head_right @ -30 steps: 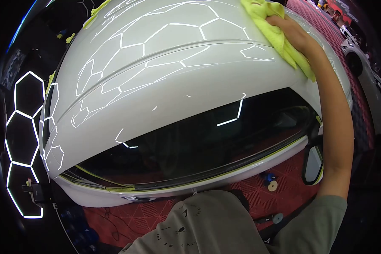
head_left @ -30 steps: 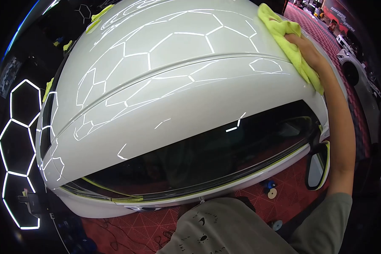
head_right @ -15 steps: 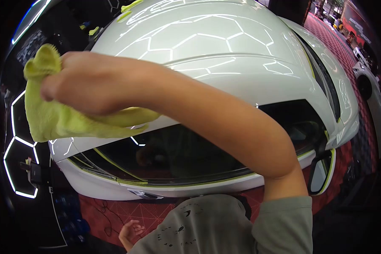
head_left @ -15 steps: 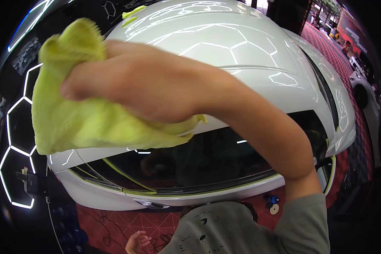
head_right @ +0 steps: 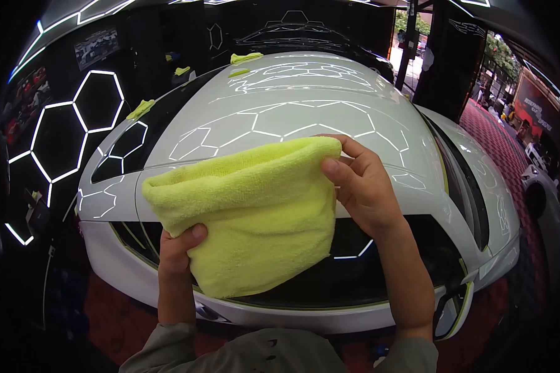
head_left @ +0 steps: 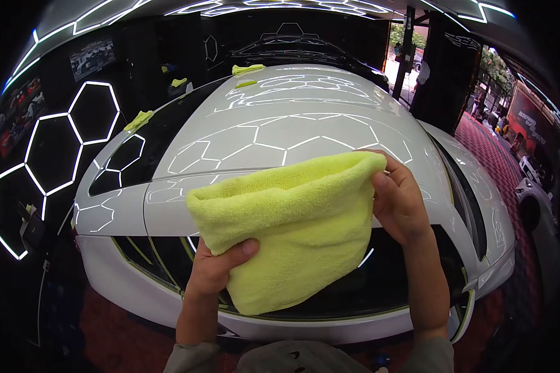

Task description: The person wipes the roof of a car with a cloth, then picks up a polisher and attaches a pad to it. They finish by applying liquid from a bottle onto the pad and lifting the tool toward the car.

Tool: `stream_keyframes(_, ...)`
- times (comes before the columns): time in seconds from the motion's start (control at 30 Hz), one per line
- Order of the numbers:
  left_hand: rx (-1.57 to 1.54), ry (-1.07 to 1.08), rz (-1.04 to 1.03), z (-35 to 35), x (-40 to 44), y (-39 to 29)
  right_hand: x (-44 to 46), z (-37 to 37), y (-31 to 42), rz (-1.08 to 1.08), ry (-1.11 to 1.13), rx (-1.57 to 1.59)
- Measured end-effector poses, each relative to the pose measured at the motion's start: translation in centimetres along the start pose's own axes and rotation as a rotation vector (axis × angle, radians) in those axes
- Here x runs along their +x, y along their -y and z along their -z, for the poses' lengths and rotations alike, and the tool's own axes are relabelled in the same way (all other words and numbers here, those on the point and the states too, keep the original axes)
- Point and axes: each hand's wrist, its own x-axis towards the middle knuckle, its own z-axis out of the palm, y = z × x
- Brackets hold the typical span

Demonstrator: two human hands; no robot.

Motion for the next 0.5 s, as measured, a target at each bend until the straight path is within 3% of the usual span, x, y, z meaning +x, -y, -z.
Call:
stream_keyframes(0.07,-0.065,0.041,0.051,-0.8,1.2,0.1,-2.9,1.0,-3.6,0.058,-0.043,0.357)
stream_keyframes(0.27,-0.083,0.328,0.473,-4.1,4.4,0.6,-9.4,-4.4,-10.0,-0.077,0.009,0.672)
stream_keyframes(0.33,0.001,0.441,0.522,-4.7,5.3,1.1,-11.9,-5.5,-8.5,-0.068,0.001,0.725)
stream_keyframes(0.4,0.368,0.43,0.29,-5.3,5.2,0.9,-15.2,-3.5,-8.2,-0.095,-0.268,0.693)
stream_keyframes(0.47,0.391,0.423,0.101,-2.6,4.7,0.7,-18.2,1.3,-6.0,0.065,-0.542,0.758)
stream_keyframes(0.5,0.387,0.375,0.079,-0.6,3.9,0.4,-19.0,3.4,-3.7,0.224,-0.72,0.635)
